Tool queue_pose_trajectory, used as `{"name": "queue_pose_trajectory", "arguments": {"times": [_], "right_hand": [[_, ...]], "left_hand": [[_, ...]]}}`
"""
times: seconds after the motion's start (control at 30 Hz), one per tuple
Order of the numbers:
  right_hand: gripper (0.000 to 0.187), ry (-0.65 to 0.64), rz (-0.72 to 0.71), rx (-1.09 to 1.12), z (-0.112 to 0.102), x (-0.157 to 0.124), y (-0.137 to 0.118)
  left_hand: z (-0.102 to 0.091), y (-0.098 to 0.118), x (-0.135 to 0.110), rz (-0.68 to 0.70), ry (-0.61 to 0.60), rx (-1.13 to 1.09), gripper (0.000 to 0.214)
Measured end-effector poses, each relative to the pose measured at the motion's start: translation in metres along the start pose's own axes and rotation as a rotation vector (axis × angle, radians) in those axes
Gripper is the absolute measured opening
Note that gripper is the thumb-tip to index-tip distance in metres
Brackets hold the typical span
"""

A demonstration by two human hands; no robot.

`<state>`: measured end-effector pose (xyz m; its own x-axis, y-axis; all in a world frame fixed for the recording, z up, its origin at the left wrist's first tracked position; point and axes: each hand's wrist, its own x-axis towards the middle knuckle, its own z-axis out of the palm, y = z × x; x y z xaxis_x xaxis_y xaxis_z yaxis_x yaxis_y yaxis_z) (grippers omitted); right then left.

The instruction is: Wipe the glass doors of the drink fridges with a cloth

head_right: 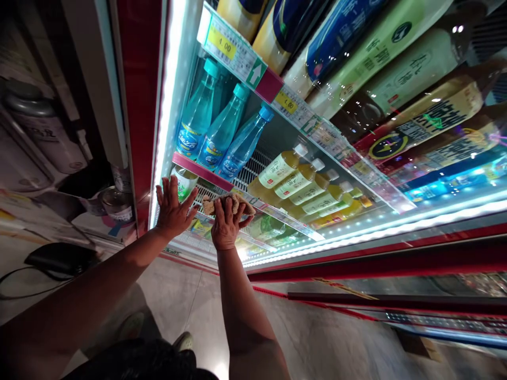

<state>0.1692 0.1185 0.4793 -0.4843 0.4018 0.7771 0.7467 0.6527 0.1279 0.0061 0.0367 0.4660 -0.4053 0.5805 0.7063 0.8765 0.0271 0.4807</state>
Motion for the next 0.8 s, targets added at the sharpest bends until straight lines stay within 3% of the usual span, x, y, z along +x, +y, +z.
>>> {"name": "queue_pose_trajectory", "arguments": {"times": [0.13,0.37,0.6,0.8], "right_hand": [[0.044,-0.003,-0.068,0.001,0.001,-0.011,-0.002],[0.05,0.041,-0.004,0.035,-0.011,0.022,-0.009],[0.046,-0.016,-0.108,0.005,-0.005,0.005,-0.015],[0.05,0.011,-0.063,0.012,-0.01,0.029,-0.02]], "left_hand": [[-0.004,-0.007,-0.001,0.03,-0.005,0.023,0.079],[-0.017,-0.018,0.002,-0.016,0.018,0.037,0.083],[-0.021,-0.026,0.0,0.038,0.028,0.062,0.086],[-0.028,-0.022,0.002,0.032,0.08,0.073,0.095]]}}
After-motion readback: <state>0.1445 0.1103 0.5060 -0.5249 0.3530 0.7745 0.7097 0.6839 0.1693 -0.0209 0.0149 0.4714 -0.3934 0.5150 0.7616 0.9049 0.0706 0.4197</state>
